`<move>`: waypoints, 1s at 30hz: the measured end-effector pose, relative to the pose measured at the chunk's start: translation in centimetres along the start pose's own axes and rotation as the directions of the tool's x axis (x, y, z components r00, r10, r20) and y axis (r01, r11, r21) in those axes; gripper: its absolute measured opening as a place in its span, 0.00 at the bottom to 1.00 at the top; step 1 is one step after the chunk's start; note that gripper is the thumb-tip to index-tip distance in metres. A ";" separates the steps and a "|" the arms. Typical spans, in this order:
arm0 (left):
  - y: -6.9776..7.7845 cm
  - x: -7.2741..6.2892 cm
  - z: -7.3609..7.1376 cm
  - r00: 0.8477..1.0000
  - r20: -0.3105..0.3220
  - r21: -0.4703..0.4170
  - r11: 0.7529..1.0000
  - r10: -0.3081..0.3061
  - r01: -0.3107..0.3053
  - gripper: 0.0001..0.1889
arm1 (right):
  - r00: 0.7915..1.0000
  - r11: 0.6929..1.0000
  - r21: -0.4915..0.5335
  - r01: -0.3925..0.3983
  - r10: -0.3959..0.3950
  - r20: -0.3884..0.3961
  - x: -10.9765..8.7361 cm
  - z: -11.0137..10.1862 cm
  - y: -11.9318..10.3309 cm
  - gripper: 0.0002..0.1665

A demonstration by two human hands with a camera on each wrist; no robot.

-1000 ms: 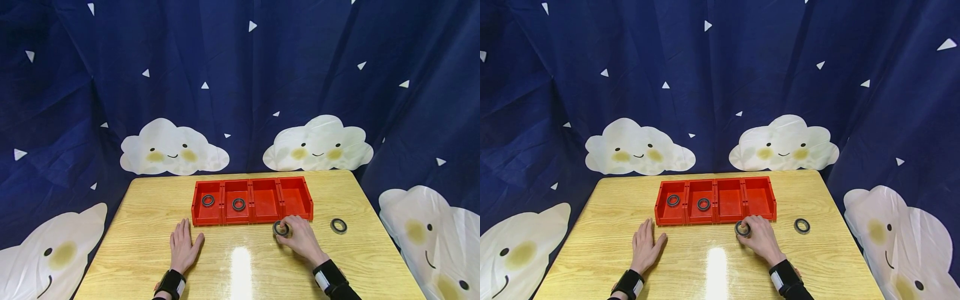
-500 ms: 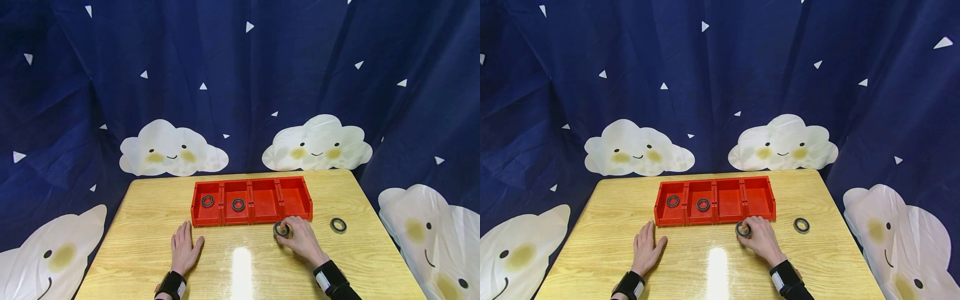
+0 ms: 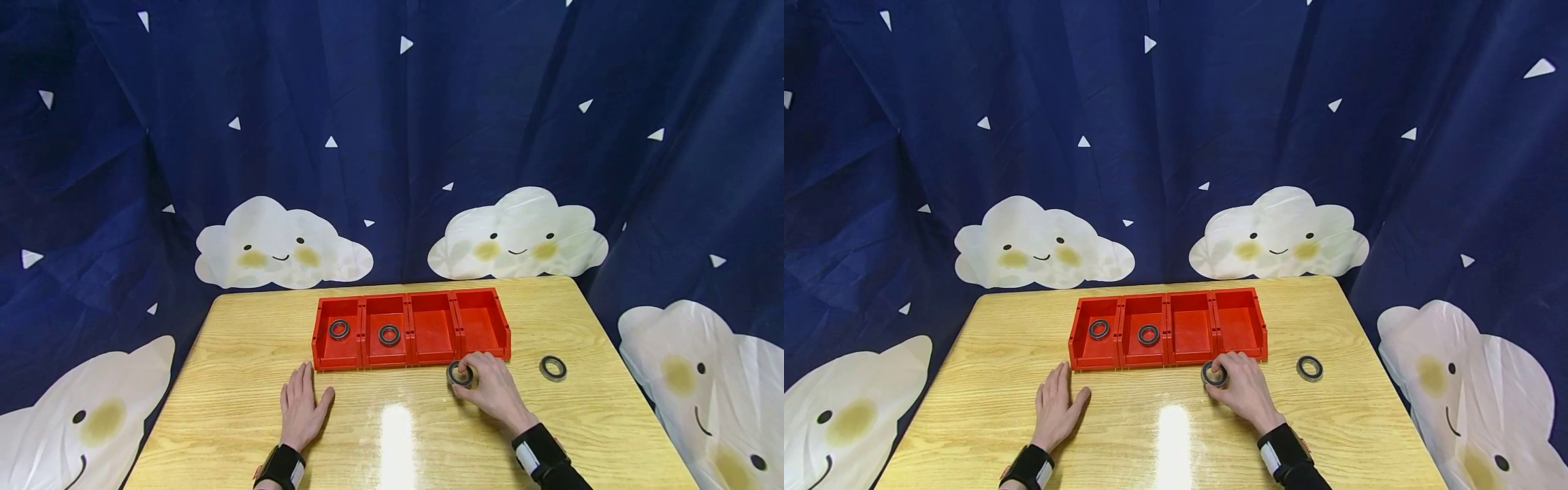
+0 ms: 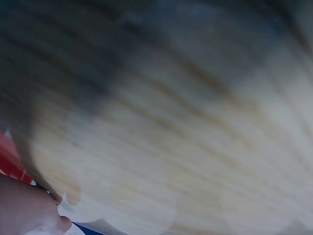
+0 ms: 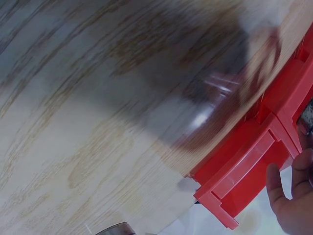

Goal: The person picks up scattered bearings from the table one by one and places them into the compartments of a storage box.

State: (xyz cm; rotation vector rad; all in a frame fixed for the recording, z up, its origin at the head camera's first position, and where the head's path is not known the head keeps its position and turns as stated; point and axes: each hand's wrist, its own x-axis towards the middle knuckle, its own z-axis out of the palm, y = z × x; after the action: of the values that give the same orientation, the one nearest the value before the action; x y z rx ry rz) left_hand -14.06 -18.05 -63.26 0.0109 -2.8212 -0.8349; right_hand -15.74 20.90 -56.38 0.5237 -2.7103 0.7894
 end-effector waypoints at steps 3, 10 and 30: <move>-0.1 0.0 0.0 1.000 0.002 0.003 1.000 -0.001 0.001 0.40 | 1.000 1.000 0.006 0.003 -0.003 -0.006 0.1 -0.1 0.1 0.20; -0.2 0.1 -0.1 1.000 -0.003 0.004 1.000 -0.001 0.001 0.40 | 1.000 1.000 0.000 0.019 -0.019 -0.019 0.5 -0.4 0.4 0.19; -0.3 0.0 -0.1 0.996 -0.069 0.010 0.998 0.059 -0.059 0.39 | 0.997 0.998 0.000 0.059 -0.059 -0.041 0.9 -0.9 0.7 0.19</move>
State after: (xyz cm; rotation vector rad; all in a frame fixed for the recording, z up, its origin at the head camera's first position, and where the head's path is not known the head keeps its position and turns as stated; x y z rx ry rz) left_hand -14.04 -18.35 -63.39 -0.0415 -2.7463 -0.7945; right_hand -16.74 21.71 -55.67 0.5784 -2.6440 0.7786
